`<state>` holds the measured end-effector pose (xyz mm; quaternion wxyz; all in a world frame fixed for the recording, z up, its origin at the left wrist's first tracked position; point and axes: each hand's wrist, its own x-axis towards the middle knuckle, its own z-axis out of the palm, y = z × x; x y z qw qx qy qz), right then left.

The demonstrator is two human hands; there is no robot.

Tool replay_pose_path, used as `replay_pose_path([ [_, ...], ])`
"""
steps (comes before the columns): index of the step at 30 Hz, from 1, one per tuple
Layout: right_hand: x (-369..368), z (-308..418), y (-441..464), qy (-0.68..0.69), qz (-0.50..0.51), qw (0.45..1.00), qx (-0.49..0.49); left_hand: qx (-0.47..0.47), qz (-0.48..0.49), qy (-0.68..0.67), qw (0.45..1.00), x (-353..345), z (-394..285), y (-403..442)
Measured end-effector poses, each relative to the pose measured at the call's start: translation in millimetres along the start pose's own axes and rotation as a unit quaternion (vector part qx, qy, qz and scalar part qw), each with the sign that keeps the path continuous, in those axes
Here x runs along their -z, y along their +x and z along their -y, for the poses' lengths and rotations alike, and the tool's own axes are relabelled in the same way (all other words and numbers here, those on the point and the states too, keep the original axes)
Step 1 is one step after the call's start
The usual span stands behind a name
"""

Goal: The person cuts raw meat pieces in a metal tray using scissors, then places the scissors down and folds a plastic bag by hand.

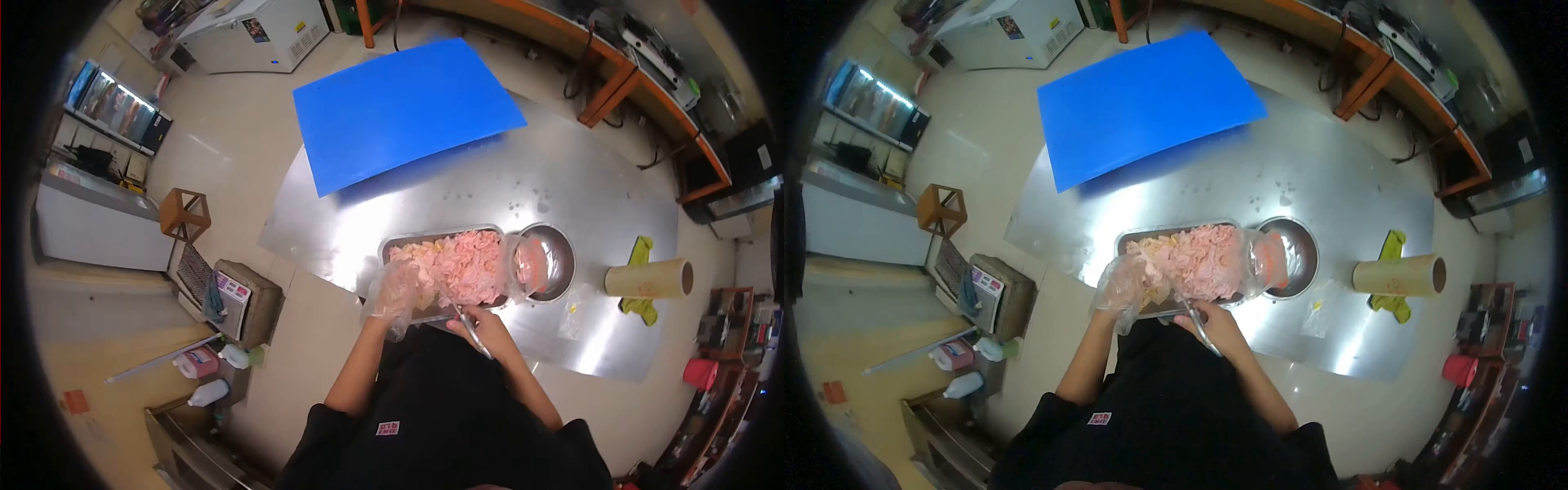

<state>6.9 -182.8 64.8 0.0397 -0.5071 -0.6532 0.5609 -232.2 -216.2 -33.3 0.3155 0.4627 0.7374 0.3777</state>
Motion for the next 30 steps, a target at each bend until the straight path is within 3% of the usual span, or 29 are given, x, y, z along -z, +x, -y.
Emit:
replay_pose_path([
  [1,4,4,-1,0.018,0.009,1.000,0.002,-0.040,-0.017,0.039,0.998,-1,-1,-3],
  [3,5,-5,-3,0.033,0.000,0.999,0.030,-0.077,-0.014,-0.061,0.995,-27,61,3],
  [5,7,-13,-2,0.041,-0.039,0.998,0.034,-0.058,0.004,-0.125,0.991,-34,70,8],
  [6,7,-17,-1,0.045,-0.058,0.997,0.037,-0.022,0.020,-0.139,0.990,-25,47,7],
  [8,3,-27,3,0.058,-0.094,0.993,0.036,0.072,0.045,-0.306,0.948,-12,2,3],
  [9,3,-30,4,0.066,-0.112,0.991,0.036,0.126,0.056,-0.449,0.883,-8,-19,1],
  [11,10,-31,2,0.164,-0.090,0.982,-0.033,0.117,0.056,-0.445,0.886,-8,-28,4],
  [12,14,-30,2,0.212,-0.077,0.972,-0.067,0.056,0.039,-0.297,0.952,-5,-26,5],
  [14,17,-28,1,0.255,0.052,0.963,-0.071,0.054,0.029,-0.250,0.966,-3,-23,7],
  [16,12,-28,0,0.280,0.190,0.941,-0.026,0.165,0.051,-0.458,0.872,5,-36,10],
  [18,-2,-24,3,0.318,0.207,0.925,-0.008,-0.001,0.037,-0.193,0.980,-2,-28,7],
  [20,-16,-20,9,0.355,0.228,0.907,0.009,-0.131,-0.014,-0.055,0.990,-12,-12,4],
  [21,-19,-21,16,0.363,0.212,0.907,-0.008,-0.176,-0.057,-0.057,0.981,-15,-9,4],
  [23,-22,-25,21,0.373,0.169,0.912,-0.012,-0.137,-0.082,-0.116,0.980,-13,1,0],
  [25,-26,-25,24,0.368,0.143,0.919,-0.012,-0.004,-0.053,-0.215,0.975,7,-17,-9],
  [27,-34,-27,21,0.431,0.150,0.889,-0.033,0.049,-0.049,-0.283,0.957,17,-43,-17],
  [28,-37,-28,22,0.462,0.150,0.873,-0.041,0.043,-0.055,-0.233,0.970,21,-51,-15],
  [29,-38,-33,24,0.546,0.192,0.811,-0.083,0.038,-0.062,-0.182,0.981,24,-60,-14],
  [30,-42,-36,25,0.530,0.228,0.814,-0.073,0.022,-0.070,-0.049,0.996,27,-65,-11],
])
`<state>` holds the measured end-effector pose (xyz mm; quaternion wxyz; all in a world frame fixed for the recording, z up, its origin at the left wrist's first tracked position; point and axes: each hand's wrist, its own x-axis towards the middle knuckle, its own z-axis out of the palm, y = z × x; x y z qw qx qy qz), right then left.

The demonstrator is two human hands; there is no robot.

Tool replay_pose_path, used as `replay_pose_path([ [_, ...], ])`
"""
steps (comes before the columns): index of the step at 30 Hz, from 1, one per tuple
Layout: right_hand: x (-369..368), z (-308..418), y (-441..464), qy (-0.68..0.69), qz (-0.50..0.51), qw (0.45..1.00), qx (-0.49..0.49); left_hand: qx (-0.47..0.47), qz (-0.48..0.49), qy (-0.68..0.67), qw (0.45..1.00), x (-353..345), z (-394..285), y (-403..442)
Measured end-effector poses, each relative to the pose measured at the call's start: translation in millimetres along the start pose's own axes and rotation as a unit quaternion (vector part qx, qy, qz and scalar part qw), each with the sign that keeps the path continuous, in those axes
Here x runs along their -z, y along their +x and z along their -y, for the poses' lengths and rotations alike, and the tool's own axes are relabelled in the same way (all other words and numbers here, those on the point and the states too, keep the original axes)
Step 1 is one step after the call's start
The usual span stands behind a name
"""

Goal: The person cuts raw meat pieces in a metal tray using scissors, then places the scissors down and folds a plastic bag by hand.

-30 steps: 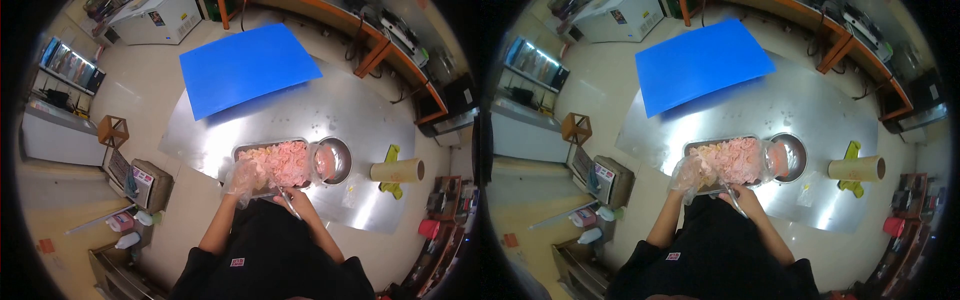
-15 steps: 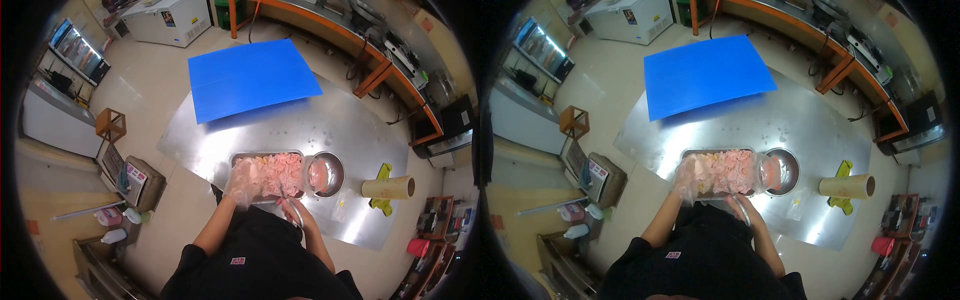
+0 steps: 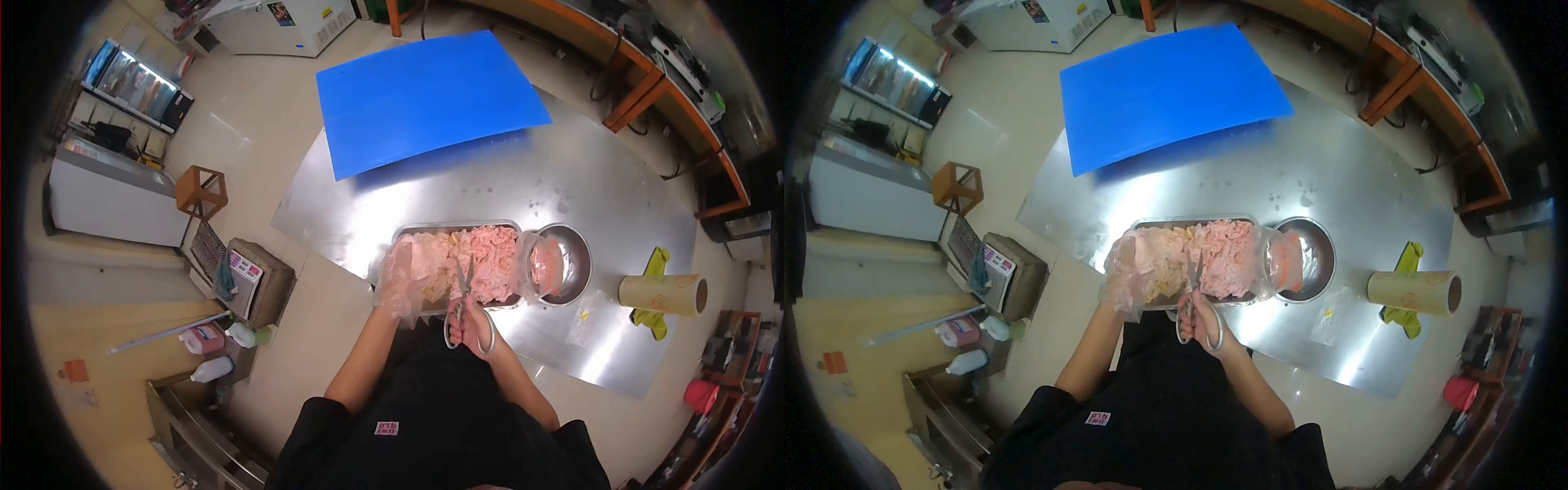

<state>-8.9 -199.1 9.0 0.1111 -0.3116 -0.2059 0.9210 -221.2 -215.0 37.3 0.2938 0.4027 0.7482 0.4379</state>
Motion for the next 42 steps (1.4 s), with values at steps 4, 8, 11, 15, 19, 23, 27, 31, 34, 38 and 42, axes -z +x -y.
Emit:
replay_pose_path([
  [4,-14,-13,10,-0.016,0.120,0.993,-0.012,-0.016,-0.006,0.020,1.000,-15,48,15],
  [8,-33,-17,27,0.082,0.148,0.984,0.055,-0.216,0.020,0.205,0.955,5,22,20],
  [11,-37,-11,39,0.092,0.167,0.976,0.106,-0.175,0.028,0.158,0.971,8,13,6],
  [15,-23,-20,45,0.070,0.177,0.978,0.085,-0.176,-0.009,0.206,0.963,11,3,0],
  [19,-25,-21,36,0.014,0.154,0.984,0.088,0.093,0.040,-0.043,0.994,12,-27,-2],
  [23,-50,-25,40,0.111,0.119,0.972,0.168,0.106,0.061,-0.150,0.981,9,-9,-6],
  [27,-29,-16,36,0.042,0.150,0.984,0.088,0.112,0.079,-0.170,0.976,11,-30,-9],
  [31,-27,-15,35,0.034,0.164,0.982,0.087,0.097,0.071,-0.204,0.971,7,-33,-12],
  [34,-41,-18,40,0.083,0.142,0.979,0.122,0.110,0.118,-0.165,0.973,15,-18,-11],
  [38,-43,-9,34,0.068,0.151,0.981,0.105,0.060,0.089,-0.143,0.984,16,-6,-11],
  [42,-26,-13,37,0.012,0.134,0.990,0.051,0.052,0.047,-0.065,0.995,17,-9,-9],
])
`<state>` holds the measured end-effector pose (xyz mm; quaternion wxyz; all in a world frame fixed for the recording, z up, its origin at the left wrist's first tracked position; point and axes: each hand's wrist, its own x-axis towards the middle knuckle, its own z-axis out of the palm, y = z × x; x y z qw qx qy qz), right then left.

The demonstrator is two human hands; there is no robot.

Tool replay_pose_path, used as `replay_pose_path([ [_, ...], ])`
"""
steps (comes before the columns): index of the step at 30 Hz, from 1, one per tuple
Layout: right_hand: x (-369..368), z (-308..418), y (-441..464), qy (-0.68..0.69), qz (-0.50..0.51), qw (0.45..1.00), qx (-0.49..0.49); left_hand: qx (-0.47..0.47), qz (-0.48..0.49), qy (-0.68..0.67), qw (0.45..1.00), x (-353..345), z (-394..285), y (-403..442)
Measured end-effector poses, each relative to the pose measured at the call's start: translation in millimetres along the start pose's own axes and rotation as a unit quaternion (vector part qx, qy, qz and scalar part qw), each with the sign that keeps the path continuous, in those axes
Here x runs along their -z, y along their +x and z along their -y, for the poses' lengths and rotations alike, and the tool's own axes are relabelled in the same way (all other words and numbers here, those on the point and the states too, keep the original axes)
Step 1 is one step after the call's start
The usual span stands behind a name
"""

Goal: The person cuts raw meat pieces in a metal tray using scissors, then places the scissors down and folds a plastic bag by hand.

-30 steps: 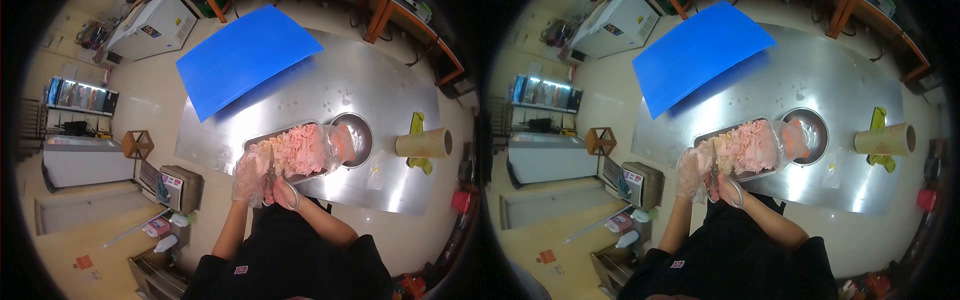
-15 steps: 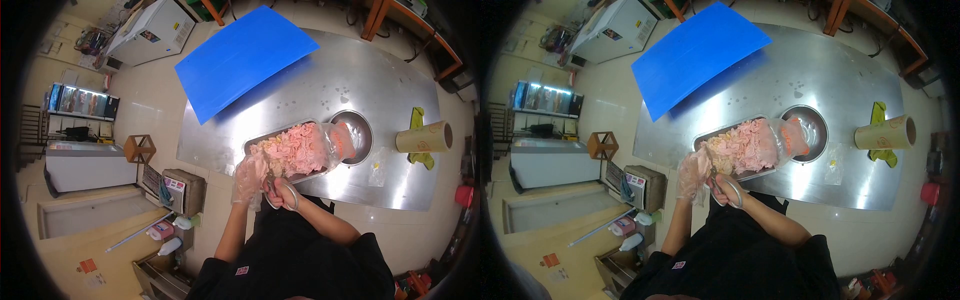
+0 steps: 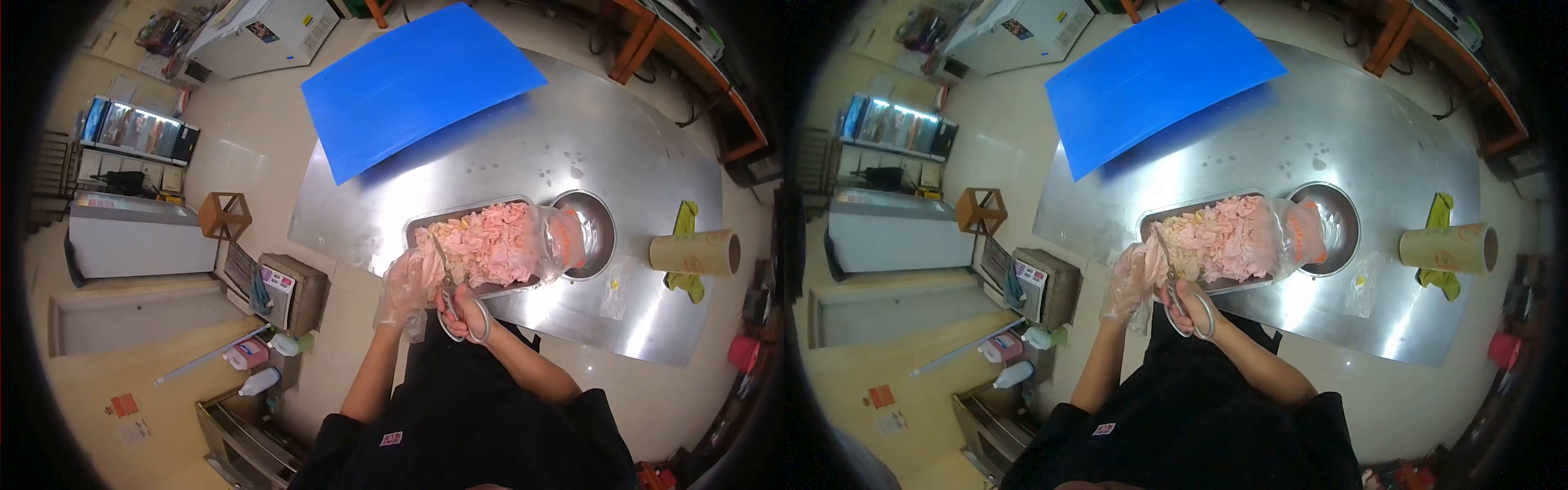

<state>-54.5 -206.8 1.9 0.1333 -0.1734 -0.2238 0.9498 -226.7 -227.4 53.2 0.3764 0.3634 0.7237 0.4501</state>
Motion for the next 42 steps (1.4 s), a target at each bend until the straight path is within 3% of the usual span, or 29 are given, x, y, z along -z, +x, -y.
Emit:
replay_pose_path([
  [4,-10,1,5,0.030,-0.038,0.998,0.028,0.102,0.078,-0.050,0.990,5,-16,-3],
  [8,-1,12,4,-0.033,-0.064,0.997,-0.023,0.015,0.065,0.029,0.997,6,15,1],
  [11,-6,6,10,0.035,-0.092,0.995,0.035,-0.010,0.071,0.068,0.995,7,19,4],
  [13,-4,15,8,-0.017,-0.121,0.992,0.000,-0.032,0.070,0.089,0.993,6,15,3],
  [16,-7,24,4,-0.040,-0.156,0.986,-0.038,-0.045,0.061,0.158,0.984,5,25,7],
  [19,-8,18,4,0.010,-0.178,0.984,-0.021,0.004,0.092,0.180,0.979,8,13,13],
  [21,-5,11,5,0.081,-0.193,0.978,0.009,-0.038,0.084,0.159,0.983,3,27,11],
  [25,10,22,-3,-0.034,-0.204,0.978,-0.030,-0.168,0.124,0.262,0.942,7,18,13],
  [28,7,20,-2,-0.014,-0.210,0.977,-0.015,-0.030,0.165,0.261,0.951,8,12,19],
  [31,7,18,0,0.075,-0.196,0.978,-0.014,-0.078,0.179,0.274,0.942,12,9,17],
  [34,18,21,2,0.007,-0.214,0.976,-0.049,-0.144,0.217,0.309,0.915,14,-1,14],
  [37,25,23,6,-0.014,-0.251,0.968,-0.026,-0.128,0.256,0.292,0.913,21,4,13],
  [40,25,24,-1,-0.018,-0.243,0.970,-0.007,-0.009,0.161,0.190,0.968,17,18,16],
  [42,21,17,-9,-0.016,-0.215,0.976,-0.033,-0.071,0.131,0.215,0.965,17,16,22],
])
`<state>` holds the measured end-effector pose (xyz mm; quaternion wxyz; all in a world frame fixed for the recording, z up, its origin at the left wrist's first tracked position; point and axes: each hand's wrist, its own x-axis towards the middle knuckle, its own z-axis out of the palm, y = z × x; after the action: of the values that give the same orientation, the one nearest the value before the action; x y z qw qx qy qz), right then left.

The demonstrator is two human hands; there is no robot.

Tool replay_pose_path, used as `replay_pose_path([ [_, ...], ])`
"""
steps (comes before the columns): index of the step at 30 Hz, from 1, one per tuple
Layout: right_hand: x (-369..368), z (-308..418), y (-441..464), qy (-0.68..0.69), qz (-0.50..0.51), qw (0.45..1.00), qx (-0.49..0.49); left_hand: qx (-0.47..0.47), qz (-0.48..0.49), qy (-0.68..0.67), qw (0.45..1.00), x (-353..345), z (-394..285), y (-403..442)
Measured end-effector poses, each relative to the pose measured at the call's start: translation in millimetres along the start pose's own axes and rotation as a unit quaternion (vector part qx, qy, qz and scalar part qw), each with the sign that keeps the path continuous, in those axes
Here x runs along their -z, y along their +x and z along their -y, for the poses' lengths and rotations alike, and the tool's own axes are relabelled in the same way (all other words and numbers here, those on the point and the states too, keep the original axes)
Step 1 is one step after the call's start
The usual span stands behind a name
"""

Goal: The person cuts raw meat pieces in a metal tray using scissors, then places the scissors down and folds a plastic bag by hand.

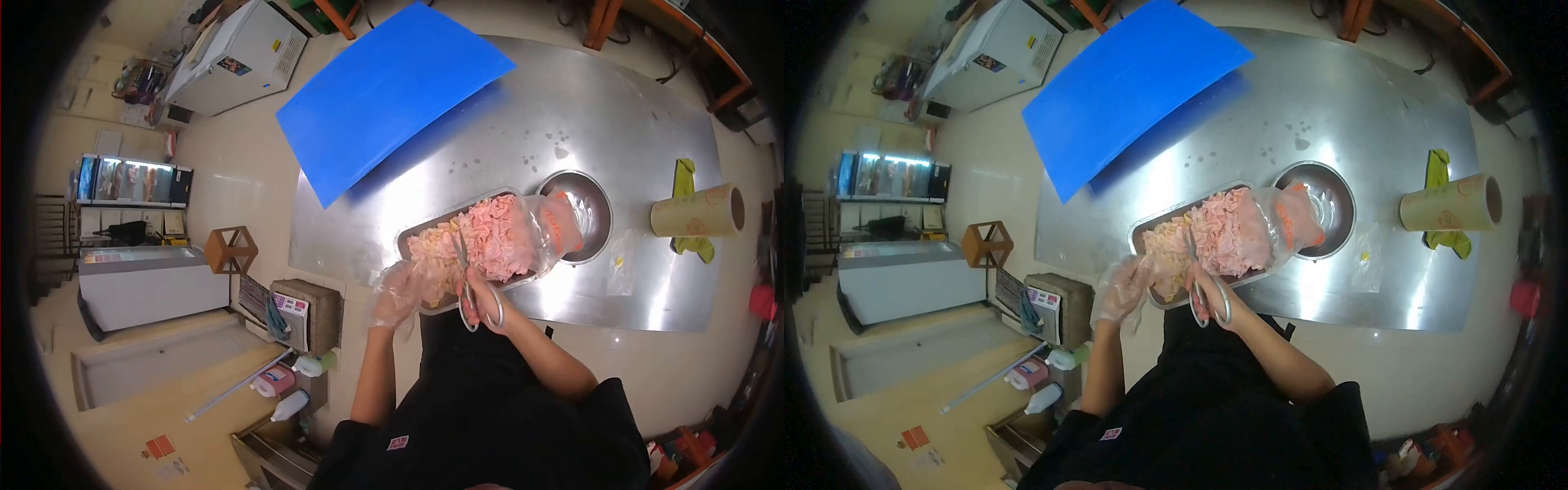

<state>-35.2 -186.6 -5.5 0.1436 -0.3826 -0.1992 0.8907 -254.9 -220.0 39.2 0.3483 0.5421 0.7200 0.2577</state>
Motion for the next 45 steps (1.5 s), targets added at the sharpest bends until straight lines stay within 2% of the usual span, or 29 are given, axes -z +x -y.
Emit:
replay_pose_path([
  [1,-1,-4,-5,-0.003,0.015,1.000,-0.013,-0.025,-0.020,0.016,0.999,1,-2,4],
  [4,-6,-13,-22,-0.061,0.084,0.993,-0.048,0.058,-0.095,-0.187,0.976,-12,-3,13],
  [7,-17,-20,-21,-0.093,0.072,0.992,-0.052,0.064,-0.119,-0.212,0.968,-17,-4,18],
  [10,-26,-22,-17,-0.108,0.046,0.993,-0.032,0.062,-0.087,-0.235,0.966,-16,-16,16],
  [12,-29,-18,-17,-0.121,0.038,0.992,-0.008,0.048,-0.099,-0.202,0.973,-18,-9,14],
  [13,-29,-17,-17,-0.095,0.034,0.995,-0.006,0.040,-0.106,-0.186,0.976,-18,-8,15],
  [16,-26,-16,-18,-0.023,0.027,0.999,-0.006,0.141,-0.132,-0.242,0.951,-9,-34,11],
  [21,-25,-24,-15,0.107,0.038,0.992,-0.049,0.102,-0.178,-0.360,0.910,-16,-26,13],
  [22,-24,-29,-15,0.098,0.084,0.990,-0.052,0.099,-0.188,-0.371,0.904,-13,-32,14],
  [25,-27,-35,-16,0.086,0.207,0.973,-0.051,0.107,-0.187,-0.355,0.910,-8,-50,15],
  [28,-41,-34,-9,0.135,0.223,0.965,0.010,0.081,-0.167,-0.266,0.946,-7,-63,12],
  [32,-52,-25,-1,0.161,0.168,0.970,0.076,0.066,-0.193,-0.247,0.947,-18,-75,7],
  [35,-55,-27,2,0.141,0.133,0.978,0.074,0.062,-0.200,-0.265,0.941,-27,-63,6],
  [38,-47,-27,-3,0.065,0.141,0.986,0.054,0.067,-0.185,-0.282,0.939,-29,-62,6],
  [41,-49,-31,-3,0.093,0.124,0.986,0.056,0.042,-0.184,-0.277,0.942,-28,-62,4],
  [43,-58,-33,-1,0.160,0.124,0.976,0.074,0.018,-0.199,-0.266,0.943,-28,-61,2],
  [45,-62,-33,-2,0.194,0.132,0.969,0.079,0.041,-0.201,-0.276,0.939,-24,-65,0],
])
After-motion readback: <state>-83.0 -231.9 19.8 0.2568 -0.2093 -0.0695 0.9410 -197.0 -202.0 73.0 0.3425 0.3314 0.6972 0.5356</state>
